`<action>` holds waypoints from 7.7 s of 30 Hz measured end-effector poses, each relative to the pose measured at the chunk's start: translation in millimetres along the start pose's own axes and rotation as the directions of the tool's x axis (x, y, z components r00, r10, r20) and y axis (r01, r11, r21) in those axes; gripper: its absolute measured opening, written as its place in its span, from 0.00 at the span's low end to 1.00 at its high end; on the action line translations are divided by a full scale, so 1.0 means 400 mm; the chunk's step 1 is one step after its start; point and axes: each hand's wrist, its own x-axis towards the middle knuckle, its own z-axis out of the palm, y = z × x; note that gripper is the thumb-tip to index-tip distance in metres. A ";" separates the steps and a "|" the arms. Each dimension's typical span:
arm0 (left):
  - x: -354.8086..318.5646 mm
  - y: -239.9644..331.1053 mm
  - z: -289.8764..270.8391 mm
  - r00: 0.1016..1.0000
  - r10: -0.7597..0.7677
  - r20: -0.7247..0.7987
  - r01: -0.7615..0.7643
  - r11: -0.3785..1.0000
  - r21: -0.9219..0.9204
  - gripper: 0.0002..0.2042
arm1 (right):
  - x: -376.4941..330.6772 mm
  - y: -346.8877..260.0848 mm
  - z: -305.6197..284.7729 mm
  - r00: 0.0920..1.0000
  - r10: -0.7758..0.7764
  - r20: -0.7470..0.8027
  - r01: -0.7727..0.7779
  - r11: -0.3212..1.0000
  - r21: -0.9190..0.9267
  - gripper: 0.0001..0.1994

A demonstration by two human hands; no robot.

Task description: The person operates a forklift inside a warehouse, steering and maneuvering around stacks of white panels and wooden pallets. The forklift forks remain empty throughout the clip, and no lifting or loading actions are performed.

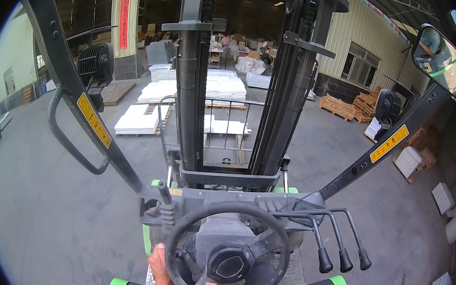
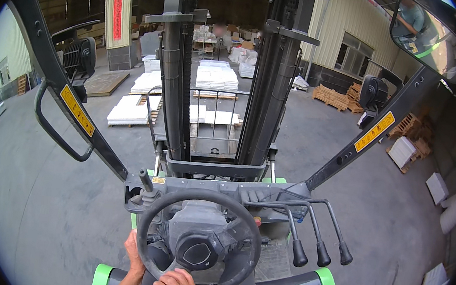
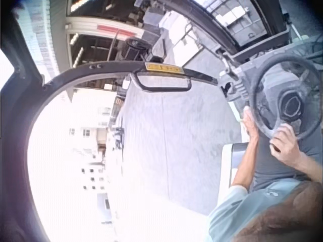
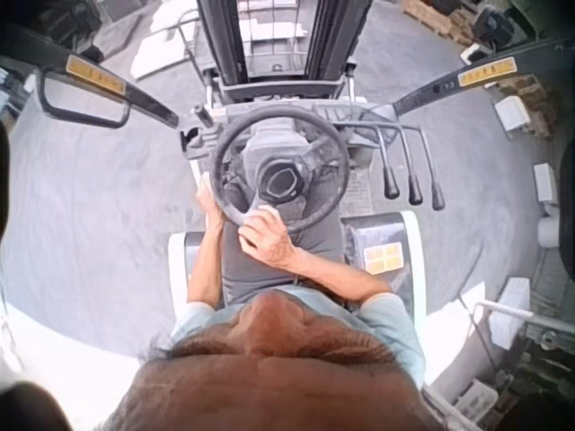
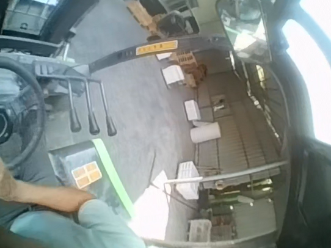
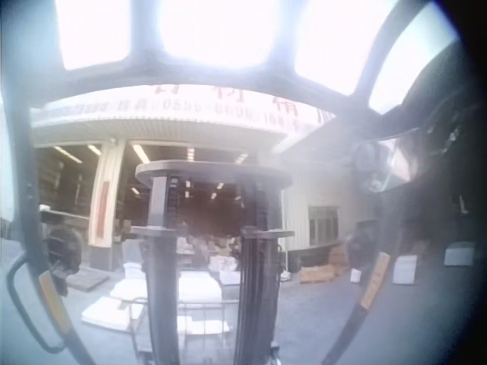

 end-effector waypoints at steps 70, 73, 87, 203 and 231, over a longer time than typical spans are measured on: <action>0.167 -0.015 0.109 0.953 0.278 0.120 -0.298 0.933 0.201 0.09 | 0.261 0.323 -0.202 0.838 0.202 -0.508 -0.388 0.874 -0.293 0.08; 0.195 0.011 0.077 0.985 0.125 0.121 -0.134 0.988 0.072 0.08 | 0.270 0.322 -0.180 0.832 0.242 -0.498 -0.421 0.861 -0.285 0.08; 0.292 -0.019 0.131 0.978 -0.118 0.170 0.117 0.993 0.018 0.15 | 0.257 0.366 -0.141 0.828 0.341 -0.445 -0.485 0.834 -0.264 0.10; -0.227 -0.519 0.557 0.420 -0.427 0.801 0.499 0.846 0.189 0.14 | 0.500 0.652 -0.122 0.828 0.294 -0.477 -0.456 0.848 -0.269 0.10; -0.156 -0.315 0.471 0.458 -0.314 0.831 0.347 0.925 0.159 0.12 | 0.641 0.616 -0.069 0.847 0.209 -0.489 -0.358 0.904 -0.233 0.10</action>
